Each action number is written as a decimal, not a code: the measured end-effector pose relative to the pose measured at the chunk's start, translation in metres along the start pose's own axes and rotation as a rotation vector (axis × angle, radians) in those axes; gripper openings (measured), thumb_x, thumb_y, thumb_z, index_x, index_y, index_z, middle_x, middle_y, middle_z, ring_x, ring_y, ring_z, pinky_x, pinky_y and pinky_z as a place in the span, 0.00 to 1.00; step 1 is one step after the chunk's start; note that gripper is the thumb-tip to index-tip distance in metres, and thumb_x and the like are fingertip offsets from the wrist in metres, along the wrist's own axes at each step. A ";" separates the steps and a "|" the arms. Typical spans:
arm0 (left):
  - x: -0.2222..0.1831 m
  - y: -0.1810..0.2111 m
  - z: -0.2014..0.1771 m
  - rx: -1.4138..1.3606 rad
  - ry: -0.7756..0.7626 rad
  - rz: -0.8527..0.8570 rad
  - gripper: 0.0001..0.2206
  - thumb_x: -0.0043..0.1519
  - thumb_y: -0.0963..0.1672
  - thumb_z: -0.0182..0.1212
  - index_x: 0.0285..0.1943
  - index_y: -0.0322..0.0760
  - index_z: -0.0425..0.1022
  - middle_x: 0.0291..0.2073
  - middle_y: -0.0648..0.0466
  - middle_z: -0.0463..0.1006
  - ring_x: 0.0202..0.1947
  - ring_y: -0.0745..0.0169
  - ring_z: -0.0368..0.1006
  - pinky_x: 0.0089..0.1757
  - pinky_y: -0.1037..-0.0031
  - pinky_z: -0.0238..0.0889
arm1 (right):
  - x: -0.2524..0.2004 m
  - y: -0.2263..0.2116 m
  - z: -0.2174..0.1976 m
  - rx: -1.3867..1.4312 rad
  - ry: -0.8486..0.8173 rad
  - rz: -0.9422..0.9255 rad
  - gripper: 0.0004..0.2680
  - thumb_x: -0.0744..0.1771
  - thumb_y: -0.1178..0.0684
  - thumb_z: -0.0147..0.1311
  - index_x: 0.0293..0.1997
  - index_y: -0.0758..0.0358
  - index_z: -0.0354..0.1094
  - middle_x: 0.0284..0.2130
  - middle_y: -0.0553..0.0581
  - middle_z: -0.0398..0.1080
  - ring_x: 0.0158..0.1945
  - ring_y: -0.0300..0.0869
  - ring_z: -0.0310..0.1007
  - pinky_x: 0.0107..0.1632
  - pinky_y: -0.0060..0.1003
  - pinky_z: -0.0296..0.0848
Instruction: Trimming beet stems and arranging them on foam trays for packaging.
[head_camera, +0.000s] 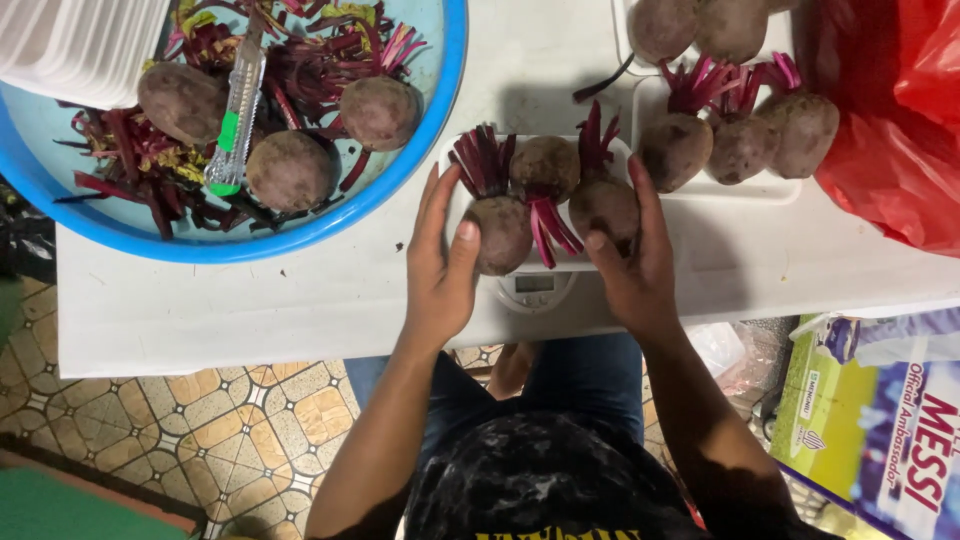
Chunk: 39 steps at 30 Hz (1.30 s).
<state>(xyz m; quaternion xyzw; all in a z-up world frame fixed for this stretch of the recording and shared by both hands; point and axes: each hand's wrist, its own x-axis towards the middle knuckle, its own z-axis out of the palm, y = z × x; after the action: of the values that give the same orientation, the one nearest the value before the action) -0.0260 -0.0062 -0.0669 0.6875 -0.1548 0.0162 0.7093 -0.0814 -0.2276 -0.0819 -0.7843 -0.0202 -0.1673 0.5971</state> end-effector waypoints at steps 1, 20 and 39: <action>-0.001 -0.004 -0.001 0.010 -0.014 0.002 0.27 0.75 0.51 0.45 0.79 0.32 0.54 0.78 0.31 0.43 0.78 0.29 0.36 0.71 0.42 0.30 | -0.001 0.004 -0.001 -0.003 -0.011 0.004 0.29 0.72 0.50 0.52 0.80 0.64 0.34 0.77 0.70 0.38 0.80 0.59 0.38 0.79 0.56 0.40; -0.013 -0.020 -0.013 -0.215 0.281 0.011 0.26 0.73 0.53 0.39 0.62 0.25 0.69 0.49 0.38 0.76 0.53 0.47 0.72 0.56 0.58 0.65 | -0.035 0.017 -0.034 -0.195 0.346 -0.170 0.17 0.74 0.47 0.41 0.64 0.76 0.55 0.50 0.70 0.64 0.50 0.52 0.69 0.48 0.44 0.75; -0.013 -0.014 -0.014 -0.176 0.281 0.100 0.24 0.73 0.52 0.39 0.57 0.24 0.70 0.47 0.39 0.74 0.51 0.48 0.70 0.53 0.58 0.65 | -0.035 0.010 -0.032 -0.172 0.315 -0.140 0.15 0.74 0.47 0.41 0.58 0.74 0.60 0.50 0.68 0.64 0.51 0.50 0.69 0.49 0.44 0.73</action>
<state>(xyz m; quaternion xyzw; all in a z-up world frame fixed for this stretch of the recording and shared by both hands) -0.0321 0.0096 -0.0838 0.6053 -0.0889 0.1336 0.7796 -0.1195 -0.2550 -0.0936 -0.7931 0.0333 -0.3303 0.5106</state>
